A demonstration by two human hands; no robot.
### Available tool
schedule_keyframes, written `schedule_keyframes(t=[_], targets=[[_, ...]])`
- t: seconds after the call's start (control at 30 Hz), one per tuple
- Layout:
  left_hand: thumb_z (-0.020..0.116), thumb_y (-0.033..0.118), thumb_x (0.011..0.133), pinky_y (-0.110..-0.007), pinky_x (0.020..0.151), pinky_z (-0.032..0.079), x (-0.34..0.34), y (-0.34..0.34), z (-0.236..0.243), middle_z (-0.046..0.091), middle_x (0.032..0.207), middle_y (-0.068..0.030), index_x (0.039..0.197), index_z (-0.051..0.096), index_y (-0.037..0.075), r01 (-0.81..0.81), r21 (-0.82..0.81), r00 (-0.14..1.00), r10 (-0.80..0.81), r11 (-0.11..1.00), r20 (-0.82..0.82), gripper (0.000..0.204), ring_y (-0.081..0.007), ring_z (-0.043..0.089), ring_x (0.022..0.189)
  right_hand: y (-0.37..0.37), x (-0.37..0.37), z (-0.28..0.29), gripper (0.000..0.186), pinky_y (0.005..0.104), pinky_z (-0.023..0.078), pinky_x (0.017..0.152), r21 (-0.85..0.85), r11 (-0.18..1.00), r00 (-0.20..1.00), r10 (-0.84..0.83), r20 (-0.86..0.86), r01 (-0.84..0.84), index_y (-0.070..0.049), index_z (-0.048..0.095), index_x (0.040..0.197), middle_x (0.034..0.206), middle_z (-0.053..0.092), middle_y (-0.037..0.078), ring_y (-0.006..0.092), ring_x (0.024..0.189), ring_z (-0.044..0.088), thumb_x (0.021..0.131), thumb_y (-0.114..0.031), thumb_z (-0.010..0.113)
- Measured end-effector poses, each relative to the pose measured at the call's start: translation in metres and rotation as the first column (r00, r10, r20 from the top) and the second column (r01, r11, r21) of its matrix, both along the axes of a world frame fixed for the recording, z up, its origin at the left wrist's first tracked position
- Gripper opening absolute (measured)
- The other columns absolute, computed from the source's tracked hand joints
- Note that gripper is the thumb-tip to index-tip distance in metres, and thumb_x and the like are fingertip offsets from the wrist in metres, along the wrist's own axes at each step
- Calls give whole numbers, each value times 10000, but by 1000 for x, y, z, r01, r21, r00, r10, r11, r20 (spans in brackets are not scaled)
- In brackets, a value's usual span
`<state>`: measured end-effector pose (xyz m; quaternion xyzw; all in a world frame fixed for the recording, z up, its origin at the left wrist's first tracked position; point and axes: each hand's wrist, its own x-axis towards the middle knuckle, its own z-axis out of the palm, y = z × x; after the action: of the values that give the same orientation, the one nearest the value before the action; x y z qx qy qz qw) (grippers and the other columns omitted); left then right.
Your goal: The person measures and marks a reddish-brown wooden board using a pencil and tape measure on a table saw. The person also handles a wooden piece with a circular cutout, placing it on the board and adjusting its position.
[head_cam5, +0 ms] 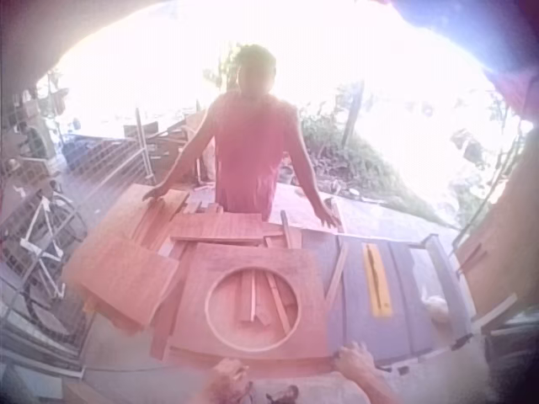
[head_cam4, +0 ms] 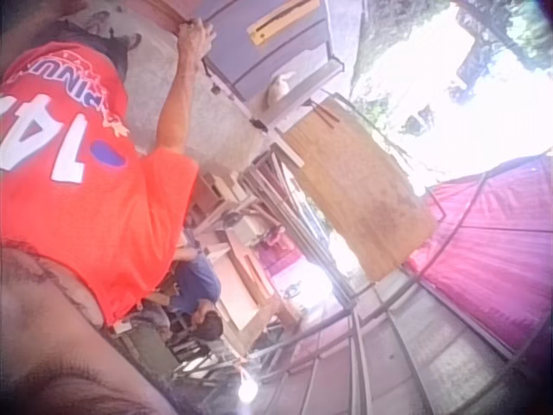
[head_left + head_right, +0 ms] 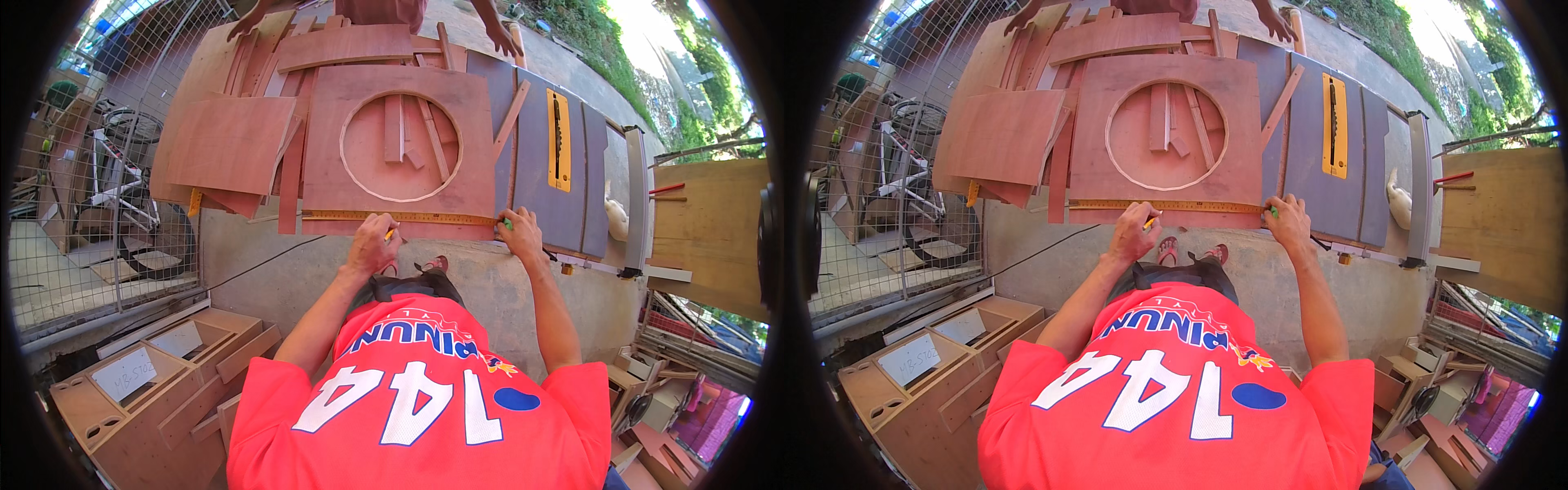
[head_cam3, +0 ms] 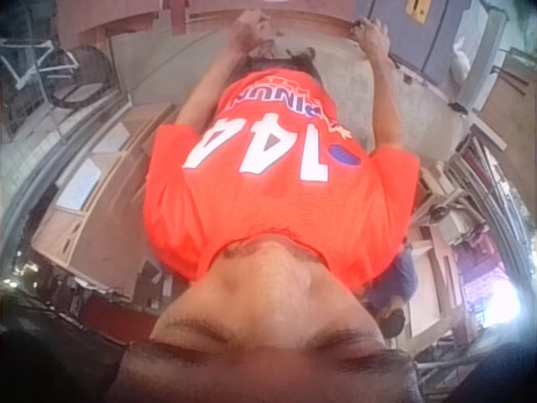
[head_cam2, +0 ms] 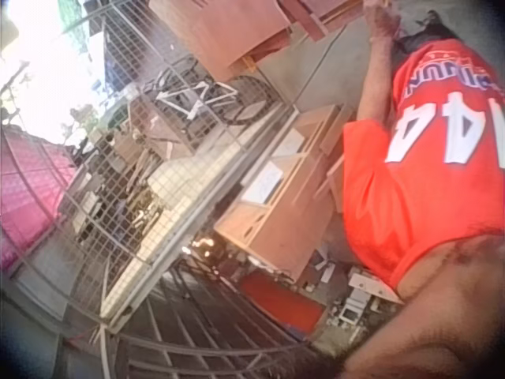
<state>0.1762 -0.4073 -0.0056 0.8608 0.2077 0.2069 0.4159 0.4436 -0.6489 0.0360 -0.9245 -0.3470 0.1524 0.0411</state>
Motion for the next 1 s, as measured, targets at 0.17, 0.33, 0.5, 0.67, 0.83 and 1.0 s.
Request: schedule_keyframes(t=[0.17, 0.33, 0.5, 0.67, 0.83, 1.0], targets=[[700, 89, 828, -435, 793, 544, -8, -17, 20, 703, 901, -197, 928, 648, -5, 104, -192, 971, -141, 976, -191, 147, -369, 681, 864, -1, 1, -1, 222, 490, 545, 885, 18, 1000, 1000, 7, 18, -7, -199, 733, 1099, 1113, 633, 97, 351, 1106, 580, 904, -291, 679], [678, 94, 915, -352, 774, 559, -27, -27, 37, 762, 933, -163, 1006, 690, -7, 19, -396, 998, -44, 918, -54, 136, -235, 744, 848, -3, 0, -4, 216, 495, 540, 872, 53, 999, 1000, 6, 5, -6, -199, 733, 1087, 1101, 630, 102, 357, 1095, 580, 897, -291, 685], [662, 131, 961, -380, 784, 547, -56, 60, 20, 737, 936, -147, 1091, 696, 27, -521, -106, 853, 520, 847, -43, 170, -305, 716, 865, -3, -1, -5, 205, 490, 538, 864, 47, 999, 999, 12, 42, -14, -198, 739, 1068, 1077, 631, 106, 359, 1083, 583, 891, -288, 689], [707, 77, 930, -412, 791, 547, -83, 100, -13, 732, 940, -130, 1054, 688, 38, -644, 87, 755, 650, 760, -84, 132, -296, 711, 856, -3, 0, -4, 194, 491, 537, 860, 73, 997, 1000, 11, 29, -13, -198, 744, 1050, 1070, 632, 110, 361, 1076, 581, 884, -286, 696], [728, 47, 910, -397, 788, 548, -83, 96, -20, 737, 939, -131, 1011, 670, 24, -689, 47, 713, 688, 723, -134, 119, -285, 718, 862, -5, 3, -3, 199, 490, 537, 861, 91, 996, 1000, 20, 12, -21, -190, 748, 1050, 1065, 636, 113, 368, 1064, 582, 878, -280, 702], [727, 50, 914, -389, 778, 548, -71, 92, -6, 732, 914, -138, 1004, 674, 24, -742, 41, 661, 741, 669, -119, 107, -291, 720, 866, -1, 11, 7, 213, 487, 535, 873, 89, 994, 998, 61, -11, -59, -183, 751, 1065, 1072, 644, 110, 363, 1079, 585, 883, -281, 696]])
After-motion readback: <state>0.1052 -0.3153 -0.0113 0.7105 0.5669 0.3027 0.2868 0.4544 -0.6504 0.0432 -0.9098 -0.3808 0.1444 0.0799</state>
